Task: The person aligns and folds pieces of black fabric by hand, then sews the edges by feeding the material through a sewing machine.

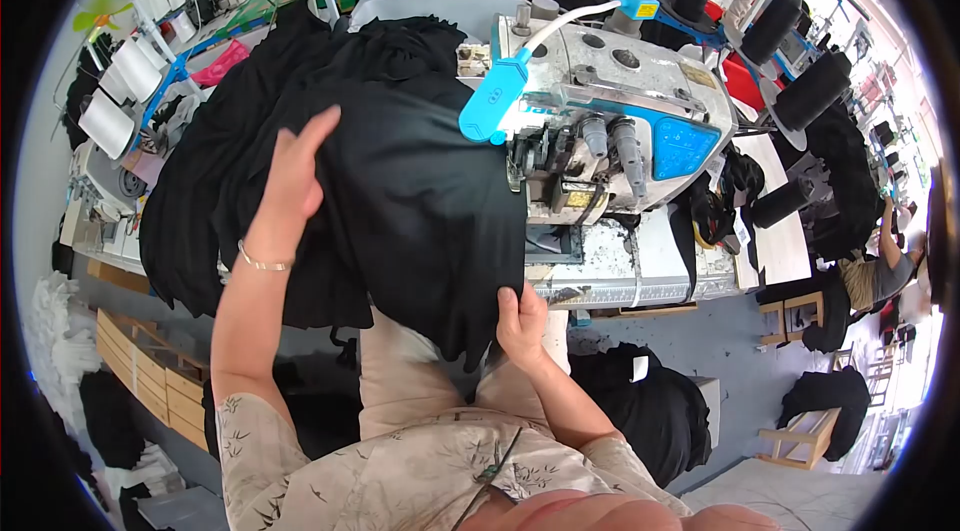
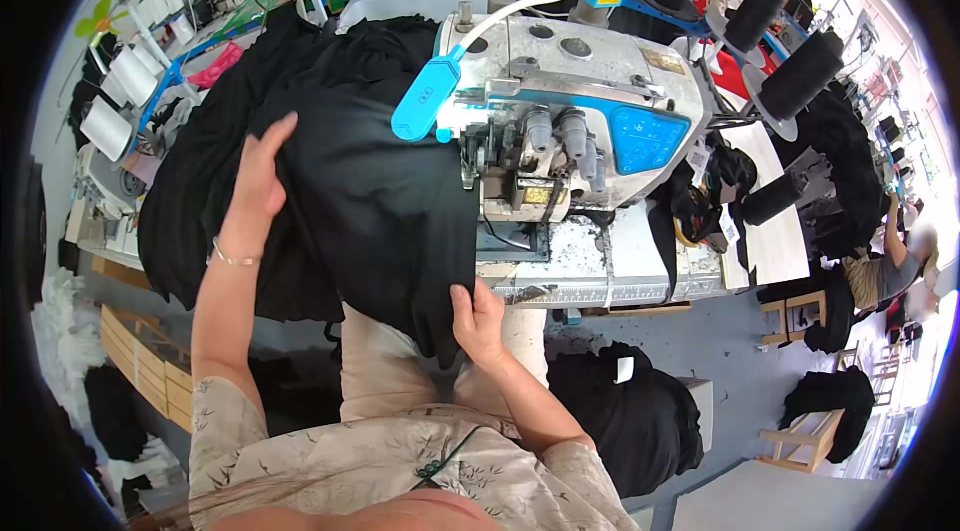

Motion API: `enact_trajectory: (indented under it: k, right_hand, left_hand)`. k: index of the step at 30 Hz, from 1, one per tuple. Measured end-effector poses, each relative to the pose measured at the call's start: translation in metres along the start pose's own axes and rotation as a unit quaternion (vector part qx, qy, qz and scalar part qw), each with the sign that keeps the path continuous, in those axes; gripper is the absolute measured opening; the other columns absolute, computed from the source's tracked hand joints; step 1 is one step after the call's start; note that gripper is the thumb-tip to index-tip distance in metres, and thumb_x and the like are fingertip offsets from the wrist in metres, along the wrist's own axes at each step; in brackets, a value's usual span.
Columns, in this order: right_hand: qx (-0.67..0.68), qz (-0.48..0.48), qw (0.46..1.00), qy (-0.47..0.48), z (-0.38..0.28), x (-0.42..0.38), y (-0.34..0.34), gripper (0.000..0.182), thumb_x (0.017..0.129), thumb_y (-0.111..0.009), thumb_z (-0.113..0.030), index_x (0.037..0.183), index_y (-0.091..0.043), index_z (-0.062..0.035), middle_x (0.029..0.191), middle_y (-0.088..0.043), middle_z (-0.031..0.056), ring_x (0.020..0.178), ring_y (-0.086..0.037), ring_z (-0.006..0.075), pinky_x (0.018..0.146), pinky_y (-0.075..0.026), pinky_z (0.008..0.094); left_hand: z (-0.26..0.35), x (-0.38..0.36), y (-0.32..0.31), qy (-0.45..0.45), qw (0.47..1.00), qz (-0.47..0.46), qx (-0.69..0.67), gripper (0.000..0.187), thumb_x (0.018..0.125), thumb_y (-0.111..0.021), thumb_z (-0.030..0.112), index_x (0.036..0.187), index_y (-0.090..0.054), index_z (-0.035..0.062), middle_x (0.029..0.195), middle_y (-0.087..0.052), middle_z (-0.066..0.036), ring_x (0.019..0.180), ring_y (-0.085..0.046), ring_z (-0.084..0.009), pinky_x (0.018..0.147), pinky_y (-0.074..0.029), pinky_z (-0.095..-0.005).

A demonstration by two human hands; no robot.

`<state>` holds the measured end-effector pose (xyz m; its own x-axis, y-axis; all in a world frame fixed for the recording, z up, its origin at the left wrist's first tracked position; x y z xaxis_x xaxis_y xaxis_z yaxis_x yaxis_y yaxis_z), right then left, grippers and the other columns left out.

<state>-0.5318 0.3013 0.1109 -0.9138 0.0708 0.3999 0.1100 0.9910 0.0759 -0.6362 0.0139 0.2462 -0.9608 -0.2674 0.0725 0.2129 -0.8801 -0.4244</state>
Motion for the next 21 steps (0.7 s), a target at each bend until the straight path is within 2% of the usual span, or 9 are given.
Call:
enact_trajectory:
  k: [3,6,7,9,10,12,13,16,21]
  right_hand:
    - [-0.030,-0.006,0.999,-0.021,-0.014,0.037,-0.006,0.016,0.091,-0.056,-0.012,0.099,-0.062,0.0010,0.065,-0.058,0.0098,0.060,-0.052,0.0107,0.058,-0.045,0.0276]
    - [-0.026,-0.016,0.998,-0.050,-0.010,0.050,-0.008,0.016,0.091,-0.058,-0.013,0.094,-0.061,0.0017,0.065,-0.058,0.0110,0.059,-0.051,0.0096,0.057,-0.044,0.0284]
    - [-0.014,-0.017,0.998,-0.052,-0.008,0.055,-0.009,0.016,0.091,-0.059,-0.014,0.092,-0.061,0.0019,0.065,-0.058,0.0114,0.059,-0.050,0.0093,0.056,-0.044,0.0288]
    - [-0.027,-0.047,0.998,-0.031,-0.020,0.031,-0.008,0.016,0.088,-0.062,-0.014,0.089,-0.062,0.0023,0.067,-0.061,0.0155,0.058,-0.058,0.0203,0.054,-0.044,0.0322]
    - [-0.061,-0.091,0.994,-0.024,-0.017,0.012,-0.006,0.016,0.087,-0.063,-0.013,0.089,-0.062,0.0023,0.069,-0.062,0.0173,0.060,-0.061,0.0258,0.054,-0.045,0.0334]
    - [-0.107,-0.139,0.984,0.023,0.002,-0.027,-0.006,0.017,0.086,-0.065,-0.014,0.085,-0.062,0.0030,0.072,-0.062,0.0201,0.066,-0.062,0.0346,0.056,-0.047,0.0360]
    - [-0.036,-0.132,0.990,0.041,-0.025,-0.030,-0.011,0.017,0.082,-0.067,-0.012,0.080,-0.061,0.0033,0.070,-0.059,0.0212,0.062,-0.059,0.0367,0.055,-0.047,0.0395]
    - [-0.138,-0.261,0.955,0.017,0.006,-0.074,-0.008,0.016,0.079,-0.064,-0.004,0.095,-0.064,0.0002,0.081,-0.062,0.0172,0.069,-0.061,0.0342,0.062,-0.048,0.0379]
    - [-0.169,-0.230,0.954,0.091,-0.034,-0.081,-0.005,0.017,0.078,-0.065,-0.004,0.095,-0.065,-0.0021,0.089,-0.061,0.0197,0.085,-0.058,0.0365,0.075,-0.046,0.0422]
  left_hand:
    - [0.017,0.062,0.003,0.012,0.998,-0.032,-0.052,0.030,0.082,-0.067,0.015,0.098,-0.063,-0.0099,0.103,-0.065,-0.015,0.096,-0.063,-0.0222,0.089,-0.048,-0.0307]
    - [0.012,0.109,0.023,0.019,0.971,-0.005,0.239,0.048,0.080,-0.068,0.025,0.106,-0.058,-0.0144,0.110,-0.062,-0.022,0.103,-0.061,-0.0260,0.091,-0.047,-0.0329]
    - [0.002,0.104,0.026,-0.116,0.794,0.094,0.589,0.054,0.083,-0.063,0.028,0.119,-0.053,-0.0106,0.118,-0.060,-0.021,0.106,-0.060,-0.0295,0.094,-0.044,-0.0346]
    - [-0.005,0.037,-0.018,-0.423,0.640,0.027,0.641,0.040,0.081,-0.061,0.019,0.114,-0.056,-0.0035,0.110,-0.060,-0.019,0.097,-0.061,-0.0327,0.084,-0.048,-0.0352]
    - [-0.005,-0.006,-0.047,-0.382,0.745,-0.048,0.545,0.028,0.079,-0.062,0.012,0.104,-0.059,0.0007,0.094,-0.060,-0.015,0.080,-0.060,-0.0255,0.070,-0.049,-0.0336]
    - [-0.032,-0.091,-0.080,-0.271,0.826,-0.138,0.474,0.021,0.075,-0.067,0.013,0.088,-0.056,0.0024,0.078,-0.055,-0.010,0.062,-0.052,-0.0209,0.056,-0.043,-0.0330]
    - [-0.048,-0.128,-0.088,-0.330,0.803,-0.178,0.462,0.023,0.073,-0.068,0.014,0.087,-0.055,0.0025,0.073,-0.053,-0.011,0.060,-0.052,-0.0251,0.056,-0.044,-0.0344]
    - [-0.106,-0.187,-0.073,-0.262,0.812,-0.153,0.498,0.026,0.072,-0.066,0.012,0.093,-0.055,0.0011,0.075,-0.056,-0.013,0.062,-0.055,-0.0305,0.058,-0.045,-0.0373]
    - [-0.148,-0.223,0.006,0.042,0.905,-0.113,0.409,0.021,0.076,-0.058,0.008,0.093,-0.059,-0.0037,0.070,-0.060,-0.018,0.055,-0.054,-0.0260,0.054,-0.043,-0.0363]
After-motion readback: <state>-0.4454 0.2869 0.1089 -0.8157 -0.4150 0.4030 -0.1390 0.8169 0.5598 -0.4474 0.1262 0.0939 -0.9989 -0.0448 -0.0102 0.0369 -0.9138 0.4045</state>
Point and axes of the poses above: each hand's wrist, its own x-axis towards the middle knuckle, its own y-axis out of the back of the hand, z = x × y, the point moved 4 cm from there along x, towards the middle knuckle
